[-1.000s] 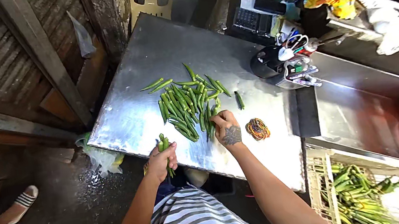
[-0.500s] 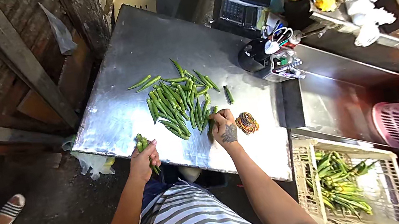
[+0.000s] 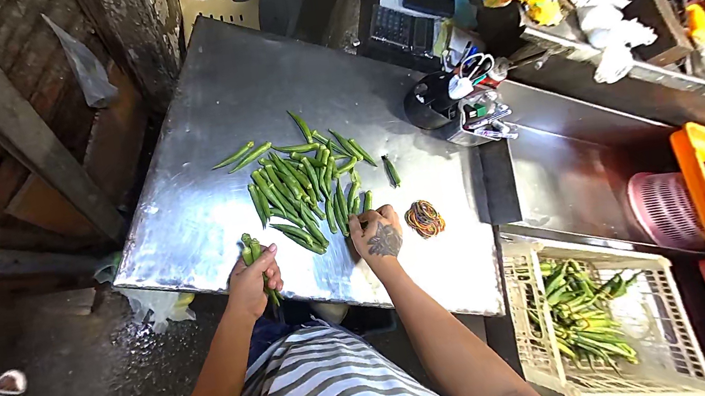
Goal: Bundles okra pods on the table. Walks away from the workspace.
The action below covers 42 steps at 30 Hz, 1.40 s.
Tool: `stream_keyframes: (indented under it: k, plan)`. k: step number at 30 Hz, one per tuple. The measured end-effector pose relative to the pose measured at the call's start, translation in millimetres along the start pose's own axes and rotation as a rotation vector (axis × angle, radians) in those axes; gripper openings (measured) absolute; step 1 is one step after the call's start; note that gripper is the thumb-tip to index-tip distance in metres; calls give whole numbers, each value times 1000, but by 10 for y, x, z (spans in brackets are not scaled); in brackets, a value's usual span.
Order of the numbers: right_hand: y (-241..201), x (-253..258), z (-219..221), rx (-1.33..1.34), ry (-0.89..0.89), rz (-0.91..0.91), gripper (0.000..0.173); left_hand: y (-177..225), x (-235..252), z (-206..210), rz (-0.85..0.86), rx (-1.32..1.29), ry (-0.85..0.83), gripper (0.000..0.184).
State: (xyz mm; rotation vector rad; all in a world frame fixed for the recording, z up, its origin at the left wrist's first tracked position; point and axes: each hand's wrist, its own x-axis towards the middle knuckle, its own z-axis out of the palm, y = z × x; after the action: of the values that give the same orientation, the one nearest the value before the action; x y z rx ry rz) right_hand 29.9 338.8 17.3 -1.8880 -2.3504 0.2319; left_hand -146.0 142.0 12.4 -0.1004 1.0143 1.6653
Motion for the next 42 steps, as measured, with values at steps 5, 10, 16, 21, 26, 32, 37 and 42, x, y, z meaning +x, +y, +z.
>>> stream_keyframes:
  k: [5,10,16,21,26,32,37,42]
  plan:
    - [-215,86,-141,-40,-193,151,37,33,26,60,31,27,-132,9]
    - [-280,-174,-386,283,83,-76,27,78,38,162,3,70,-284,26]
    - [-535,-727,-508,541,42,-506,21,-11,36,403,28,91,-394,33]
    - [-452,-849,-423,599,22,-532,20,-92,12,507,20,94,-483,31]
    - [-231,-873,-443,585,45,-642,25,-228,-19,517,28,85,-425,22]
    - [675,-325,-563,461,177,-207,25,-314,-127,470,-43,105,-251,15]
    - [1541,344,-633,235,18,171,40,-355,-244,267,-53,102,-245,15]
    - [1739,534,-483,207,27,73,23,-383,-349,345,-57,170,-229,12]
